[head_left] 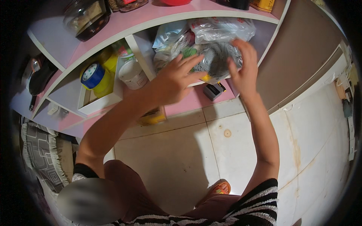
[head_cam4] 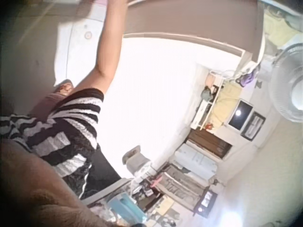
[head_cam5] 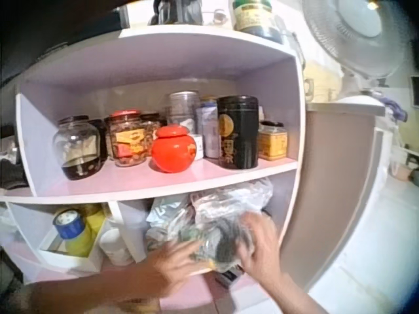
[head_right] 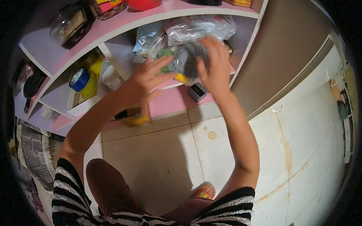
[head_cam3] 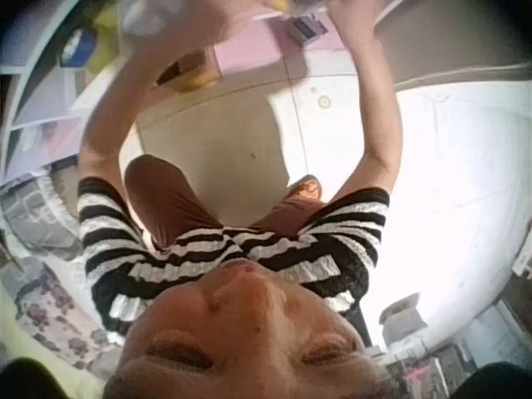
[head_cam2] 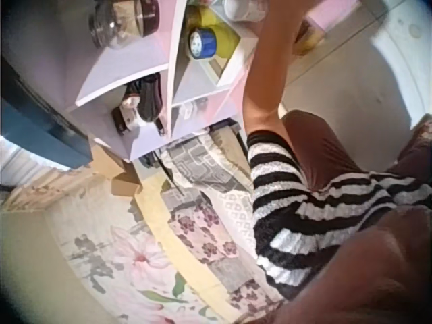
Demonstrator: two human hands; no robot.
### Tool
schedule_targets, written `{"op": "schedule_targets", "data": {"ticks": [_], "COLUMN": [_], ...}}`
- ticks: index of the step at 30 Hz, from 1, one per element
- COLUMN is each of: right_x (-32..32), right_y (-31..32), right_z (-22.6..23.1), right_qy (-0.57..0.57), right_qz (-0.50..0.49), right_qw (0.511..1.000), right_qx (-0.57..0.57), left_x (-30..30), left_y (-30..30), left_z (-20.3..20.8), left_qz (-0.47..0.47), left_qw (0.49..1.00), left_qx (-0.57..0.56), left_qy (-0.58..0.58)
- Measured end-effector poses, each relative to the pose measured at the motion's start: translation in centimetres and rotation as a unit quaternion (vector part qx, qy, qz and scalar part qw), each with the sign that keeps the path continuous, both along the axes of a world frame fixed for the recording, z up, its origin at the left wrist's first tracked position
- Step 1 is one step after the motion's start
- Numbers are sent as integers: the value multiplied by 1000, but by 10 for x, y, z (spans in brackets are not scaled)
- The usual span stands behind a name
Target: The person sorts various packaged craft and household supplies on a bed, placing items into plastic bags and then storing the bags on a shelf.
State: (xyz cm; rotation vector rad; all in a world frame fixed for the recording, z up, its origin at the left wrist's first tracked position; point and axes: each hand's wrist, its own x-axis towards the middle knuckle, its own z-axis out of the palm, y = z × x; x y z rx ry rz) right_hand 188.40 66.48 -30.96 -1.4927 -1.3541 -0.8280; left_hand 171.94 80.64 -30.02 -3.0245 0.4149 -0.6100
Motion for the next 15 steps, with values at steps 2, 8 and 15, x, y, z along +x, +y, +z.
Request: {"op": "schedule_targets", "data": {"ticks": [2, 8, 15], "right_x": [-37, -111, -158], "right_y": [7, 16, 32], "right_z": [-7, -48, -66], "right_qy": [8, 51, 60], "right_qz": [107, 312, 378], "right_qw": [992, 919, 871], "right_qx": [-61, -235, -309], "left_x": [-44, -136, -189], "left_y": [6, -36, -57], "left_z": [-11, -40, -49], "left_qz": [11, 90, 165], "left_qw": [998, 977, 950], "left_qx": [-35, -164, -244], "left_qy": [47, 99, 106]}}
